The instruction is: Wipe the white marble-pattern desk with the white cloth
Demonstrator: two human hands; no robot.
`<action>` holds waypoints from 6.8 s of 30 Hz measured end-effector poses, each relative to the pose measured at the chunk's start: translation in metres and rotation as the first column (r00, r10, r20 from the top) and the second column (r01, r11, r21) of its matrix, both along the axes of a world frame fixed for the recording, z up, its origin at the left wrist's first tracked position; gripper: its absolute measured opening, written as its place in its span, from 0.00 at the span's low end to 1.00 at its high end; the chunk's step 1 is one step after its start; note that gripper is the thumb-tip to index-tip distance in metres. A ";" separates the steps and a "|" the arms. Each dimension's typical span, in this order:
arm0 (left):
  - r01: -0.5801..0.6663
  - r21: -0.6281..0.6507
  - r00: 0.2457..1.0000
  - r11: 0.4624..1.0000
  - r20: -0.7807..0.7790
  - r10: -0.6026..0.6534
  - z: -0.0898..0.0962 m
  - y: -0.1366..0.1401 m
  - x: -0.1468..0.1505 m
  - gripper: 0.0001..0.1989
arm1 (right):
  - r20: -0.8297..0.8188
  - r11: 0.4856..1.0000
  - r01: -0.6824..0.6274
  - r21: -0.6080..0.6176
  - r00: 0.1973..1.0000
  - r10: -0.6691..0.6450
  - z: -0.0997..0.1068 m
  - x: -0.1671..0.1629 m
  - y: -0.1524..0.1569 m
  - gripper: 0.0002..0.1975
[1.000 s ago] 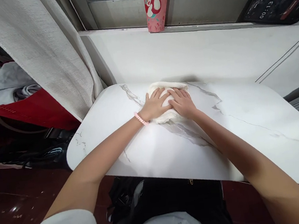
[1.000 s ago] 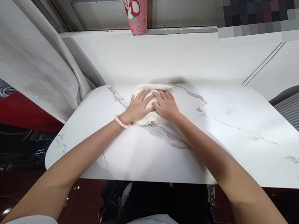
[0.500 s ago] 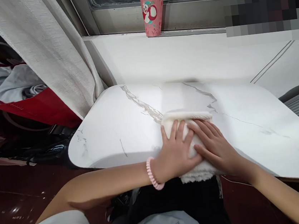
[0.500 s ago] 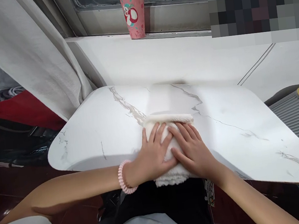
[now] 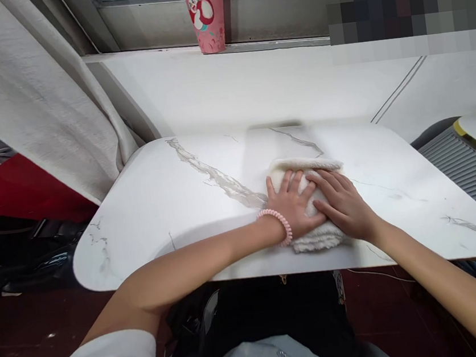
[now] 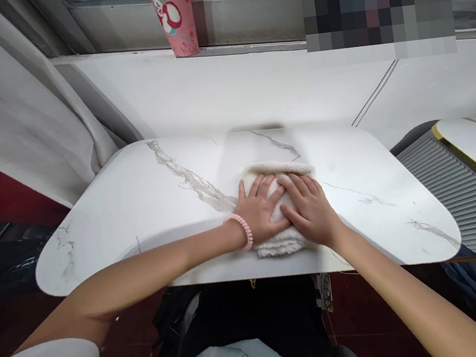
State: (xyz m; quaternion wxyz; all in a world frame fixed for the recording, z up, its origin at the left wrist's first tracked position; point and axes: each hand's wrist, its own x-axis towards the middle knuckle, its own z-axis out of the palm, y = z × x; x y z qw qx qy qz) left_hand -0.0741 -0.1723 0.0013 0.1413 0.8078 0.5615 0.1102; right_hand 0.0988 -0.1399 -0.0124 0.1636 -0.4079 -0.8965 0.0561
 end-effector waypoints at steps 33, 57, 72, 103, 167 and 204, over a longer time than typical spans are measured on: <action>-0.168 0.129 0.981 0.977 -0.072 0.178 -0.006 0.179 -0.033 0.28 | -0.098 0.982 0.174 -0.068 0.979 -0.180 0.002 -0.058 0.177 0.25; -0.163 0.045 0.984 0.986 -0.060 0.166 0.002 0.035 0.045 0.34 | -0.009 1.000 0.009 -0.015 1.000 -0.009 0.001 0.029 0.047 0.26; 0.133 -0.047 0.991 0.990 -0.005 -0.134 0.007 -0.032 0.099 0.38 | -0.044 0.991 0.128 -0.049 0.990 -0.130 0.007 0.099 -0.055 0.26; -0.028 0.085 0.998 0.996 -0.062 0.034 -0.003 0.175 0.085 0.33 | -0.108 0.992 0.125 0.008 0.986 -0.124 -0.006 0.073 0.179 0.24; 0.103 0.144 0.990 0.984 0.079 -0.115 -0.006 0.074 0.213 0.35 | -0.033 0.963 0.265 -0.048 0.963 -0.267 0.005 0.213 0.054 0.24; -0.083 0.111 0.995 0.990 0.070 0.075 -0.007 0.242 0.194 0.29 | -0.119 0.971 0.226 -0.076 0.965 -0.234 0.000 0.177 0.242 0.24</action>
